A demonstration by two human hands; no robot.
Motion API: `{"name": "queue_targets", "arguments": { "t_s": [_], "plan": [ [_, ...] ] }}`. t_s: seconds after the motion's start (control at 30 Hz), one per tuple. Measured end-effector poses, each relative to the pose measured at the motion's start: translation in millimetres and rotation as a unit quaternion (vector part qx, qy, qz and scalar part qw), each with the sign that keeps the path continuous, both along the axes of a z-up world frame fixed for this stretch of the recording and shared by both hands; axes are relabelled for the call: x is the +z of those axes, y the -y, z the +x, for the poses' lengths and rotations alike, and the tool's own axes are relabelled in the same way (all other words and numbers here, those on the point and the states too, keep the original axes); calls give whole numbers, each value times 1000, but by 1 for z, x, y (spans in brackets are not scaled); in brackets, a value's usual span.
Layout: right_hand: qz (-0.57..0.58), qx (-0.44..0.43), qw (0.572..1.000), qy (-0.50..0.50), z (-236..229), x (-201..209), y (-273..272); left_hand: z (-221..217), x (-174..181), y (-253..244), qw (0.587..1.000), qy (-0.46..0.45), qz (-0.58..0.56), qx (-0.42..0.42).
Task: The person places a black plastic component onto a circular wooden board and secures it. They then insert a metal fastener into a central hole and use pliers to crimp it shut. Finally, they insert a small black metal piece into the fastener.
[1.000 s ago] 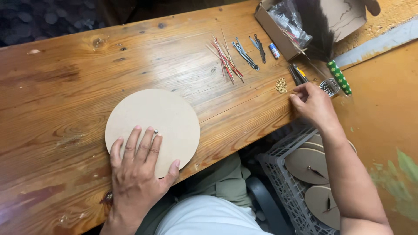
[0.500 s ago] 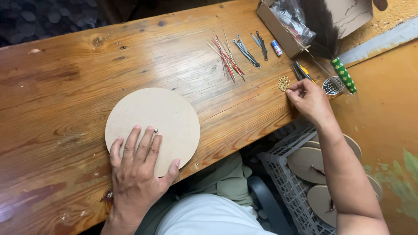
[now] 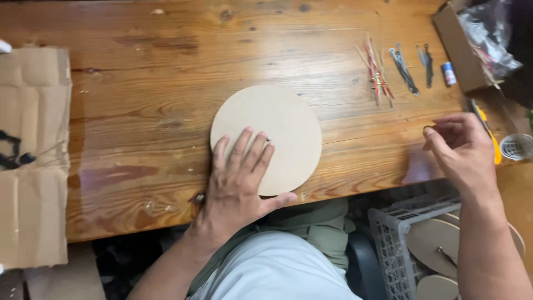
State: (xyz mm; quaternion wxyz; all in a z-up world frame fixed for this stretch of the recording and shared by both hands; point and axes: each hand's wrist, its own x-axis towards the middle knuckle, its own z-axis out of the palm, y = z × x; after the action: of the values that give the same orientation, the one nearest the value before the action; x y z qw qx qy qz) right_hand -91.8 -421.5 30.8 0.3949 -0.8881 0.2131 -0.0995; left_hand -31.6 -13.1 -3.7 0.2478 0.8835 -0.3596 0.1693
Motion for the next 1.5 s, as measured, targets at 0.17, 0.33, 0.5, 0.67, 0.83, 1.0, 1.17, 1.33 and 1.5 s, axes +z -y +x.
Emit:
{"name": "queue_targets", "arguments": {
  "t_s": [0.17, 0.33, 0.5, 0.67, 0.83, 1.0, 1.17, 1.33, 1.5],
  "plan": [
    [75, 148, 985, 49, 27, -4, -81, -1, -8, -2, 1000, -7, 10, -2],
    [154, 233, 960, 26, 56, 1, -152, -1, -8, -3, 1000, -11, 14, 1],
    [86, 329, 940, 25, 73, 5, -195, -1, -10, -3, 1000, -11, 20, -1],
    [117, 321, 940, -6, 81, 2, -203, 1, -9, -4, 1000, -1, 19, 6],
    [31, 354, 935, 9, 85, 7, -210, 2, -7, -4, 1000, 5, 10, 11],
    [-24, 405, 913, 47, 87, 5, -210, 1, -9, -4, 1000, 8, 24, 12],
    [-69, 401, 913, 34, 85, 10, -211, 0, -10, -4, 1000, 11, 25, 9],
    [-97, 406, 907, 61, 84, 8, -205, -2, -13, -5, 1000, 11, 19, 6],
    [-133, 406, 900, 88, 83, 7, -207, -2, -14, -3, 998, 20, 57, 26]
  ]
}}
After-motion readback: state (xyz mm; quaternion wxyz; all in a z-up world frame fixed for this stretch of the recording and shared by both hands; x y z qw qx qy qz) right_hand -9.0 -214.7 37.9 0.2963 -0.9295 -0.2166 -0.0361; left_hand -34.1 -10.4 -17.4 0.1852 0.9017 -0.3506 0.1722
